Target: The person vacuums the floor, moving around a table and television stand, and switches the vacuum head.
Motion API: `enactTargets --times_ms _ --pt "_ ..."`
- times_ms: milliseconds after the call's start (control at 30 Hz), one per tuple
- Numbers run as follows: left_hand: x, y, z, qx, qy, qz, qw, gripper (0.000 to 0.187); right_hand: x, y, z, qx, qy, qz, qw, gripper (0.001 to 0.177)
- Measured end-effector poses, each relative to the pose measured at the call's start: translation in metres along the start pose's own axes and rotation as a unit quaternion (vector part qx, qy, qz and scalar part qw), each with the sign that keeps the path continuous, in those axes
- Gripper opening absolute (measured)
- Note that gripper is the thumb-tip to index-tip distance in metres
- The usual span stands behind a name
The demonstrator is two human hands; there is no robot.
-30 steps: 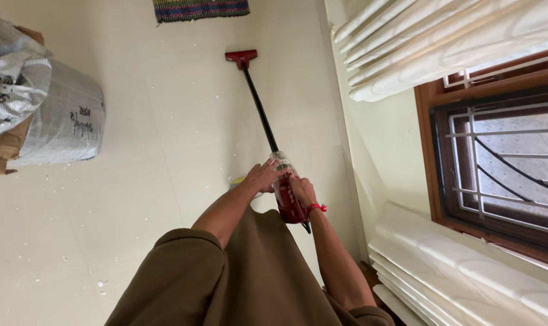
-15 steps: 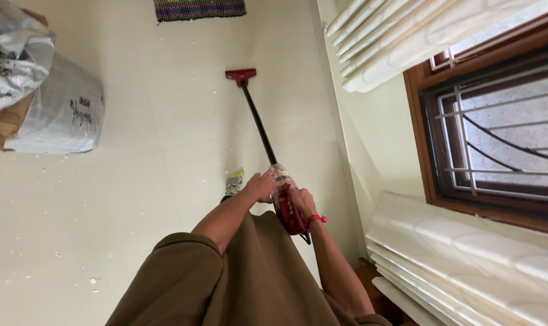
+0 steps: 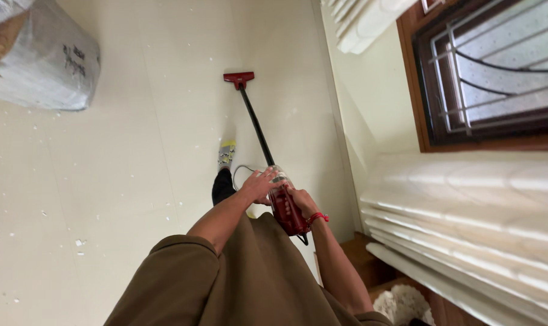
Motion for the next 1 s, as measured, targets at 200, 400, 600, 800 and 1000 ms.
enactTargets --times_ms 200,400,600,800,1000 --pt "-0.052 -0.026 -0.065 -0.009 0.011 -0.012 1.000 0.108 0.005 -0.038 -0.082 -0.077 0.095 0.052 0.991 0.048" --pt "-0.067 -0.053 -0.091 -0.015 -0.007 0.010 1.000 0.115 0.012 -0.049 -0.127 -0.005 0.040 0.059 0.997 0.046" --pt "-0.064 -0.078 -0.096 0.005 -0.021 0.014 1.000 0.124 0.009 -0.058 -0.122 0.014 0.018 0.069 0.997 0.043" --pt "-0.064 -0.083 -0.082 0.027 -0.046 0.000 0.999 0.122 -0.004 -0.053 -0.105 0.015 -0.014 0.068 0.997 0.043" --pt "-0.053 -0.077 -0.065 0.052 -0.059 0.006 0.997 0.120 -0.014 -0.037 -0.082 0.010 -0.019 0.069 0.997 0.041"
Point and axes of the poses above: each hand's wrist, its own y-axis towards the middle knuckle, its own x-axis out of the back of the hand, z = x × y, the point moved 4 cm from there along y, towards the middle knuckle, and after that the axes turned 2 degrees about -x, right-handed, at the moved point
